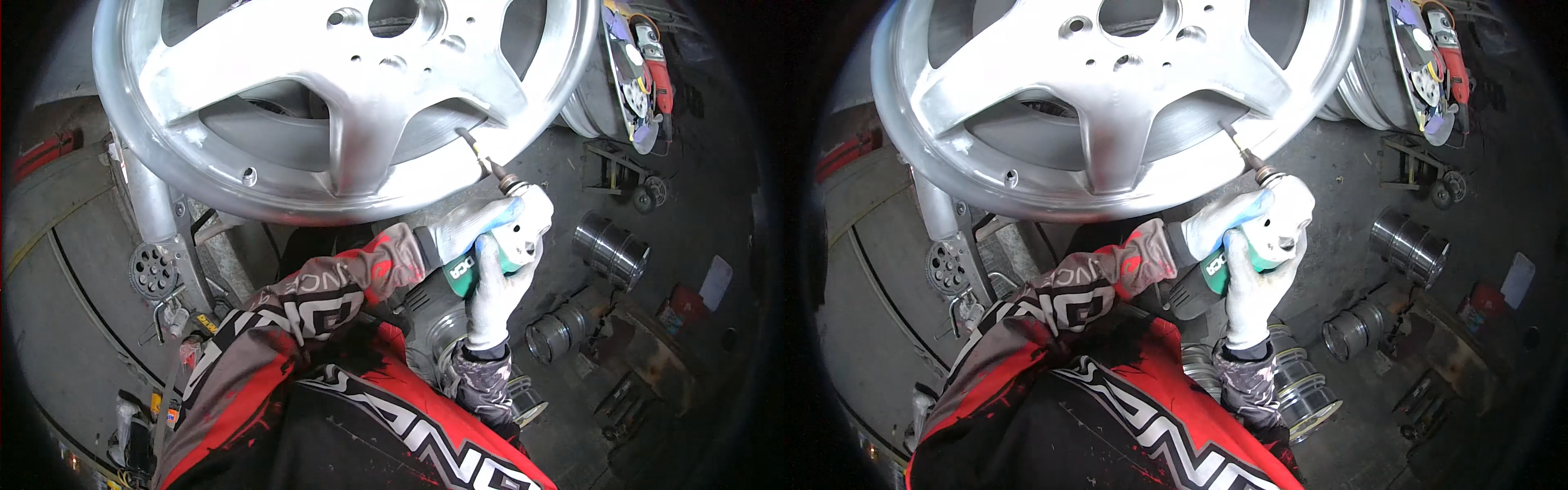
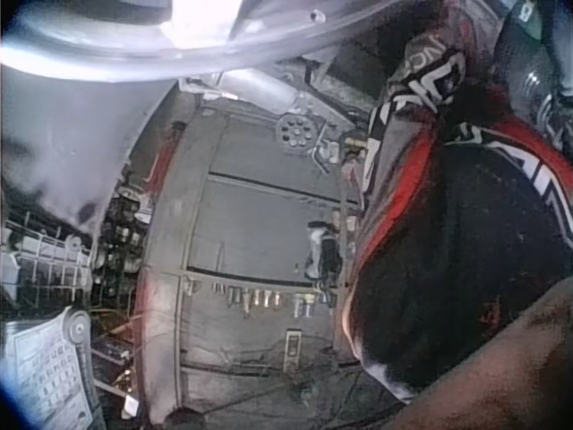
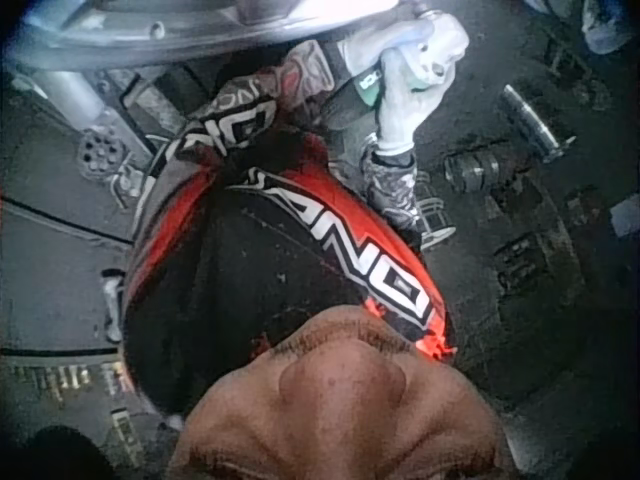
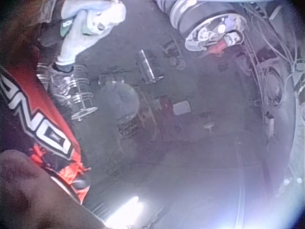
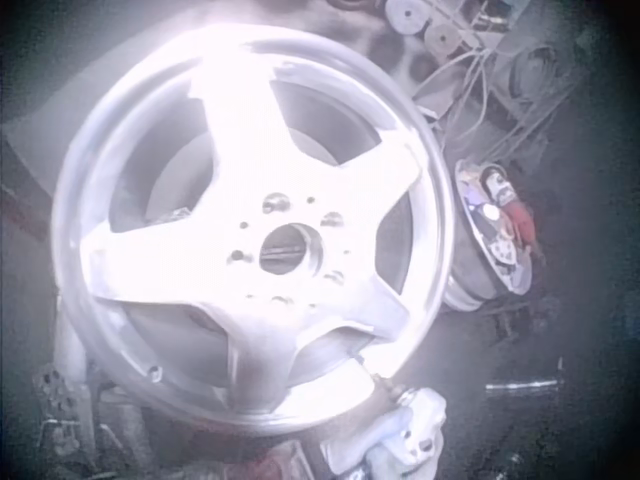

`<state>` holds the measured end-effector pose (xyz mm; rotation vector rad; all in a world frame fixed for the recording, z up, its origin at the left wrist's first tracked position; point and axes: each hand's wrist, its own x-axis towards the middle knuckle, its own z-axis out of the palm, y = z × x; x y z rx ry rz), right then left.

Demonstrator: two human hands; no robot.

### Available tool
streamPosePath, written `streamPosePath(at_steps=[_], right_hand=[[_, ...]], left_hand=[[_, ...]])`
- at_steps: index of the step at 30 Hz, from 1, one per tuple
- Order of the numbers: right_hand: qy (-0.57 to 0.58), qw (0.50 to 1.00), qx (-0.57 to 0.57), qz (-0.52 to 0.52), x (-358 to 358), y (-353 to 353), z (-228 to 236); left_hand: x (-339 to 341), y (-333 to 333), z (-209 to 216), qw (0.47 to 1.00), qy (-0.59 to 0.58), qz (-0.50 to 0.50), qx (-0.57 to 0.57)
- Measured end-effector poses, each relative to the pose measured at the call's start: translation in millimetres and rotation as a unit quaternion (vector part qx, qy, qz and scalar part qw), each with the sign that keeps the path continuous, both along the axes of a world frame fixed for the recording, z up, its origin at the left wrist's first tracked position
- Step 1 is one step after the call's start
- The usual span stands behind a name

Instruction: The person uses a handheld grinder to smooth the surface and edges of an alloy wheel rim.

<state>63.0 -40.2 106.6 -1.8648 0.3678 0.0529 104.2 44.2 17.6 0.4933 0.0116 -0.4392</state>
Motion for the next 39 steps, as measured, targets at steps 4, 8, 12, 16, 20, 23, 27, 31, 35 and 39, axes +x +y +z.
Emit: streamPosePath(at_steps=[4,8,12,16,20,23,27,31,35,39], right_hand=[[-0.027,1.000,0.012,-0.007,5.8,-2.7,-1.3],[-0.012,1.000,0.003,-0.014,-5.4,0.4,-4.7],[0.004,1.000,-0.016,-0.020,-25.1,2.7,-6.5],[0.005,1.000,-0.009,0.013,-44.6,13.6,-7.6],[0.034,0.999,0.026,0.022,-54.2,19.6,-2.5],[0.042,0.998,0.024,0.040,-60.4,11.3,-4.5],[0.044,0.998,0.034,0.035,-54.8,3.5,-4.5],[0.035,0.999,0.037,0.013,-31.0,-5.8,-2.4],[-0.009,0.999,0.050,0.002,-3.6,-19.6,-2.2],[-0.033,0.999,0.038,0.019,18.3,-27.9,0.1]], left_hand=[[11.9,8.5,14.2,0.999,-0.021,-0.015,0.026],[2.4,-0.5,-8.2,0.998,-0.039,-0.025,0.034],[-21.4,15.1,5.5,0.999,-0.024,-0.018,0.035],[-46.4,27.4,4.0,1.000,0.020,-0.009,0.000],[-60.5,40.4,11.3,0.998,0.038,-0.018,0.036],[-66.2,41.9,19.4,0.995,0.075,-0.029,0.052],[-65.6,26.7,13.8,0.995,0.072,-0.011,0.063],[-44.4,2.7,-0.5,0.997,0.019,0.010,0.073],[-7.7,-17.2,-2.8,0.994,-0.048,0.015,0.098],[22.8,-6.2,26.0,0.999,-0.042,-0.006,0.030]])
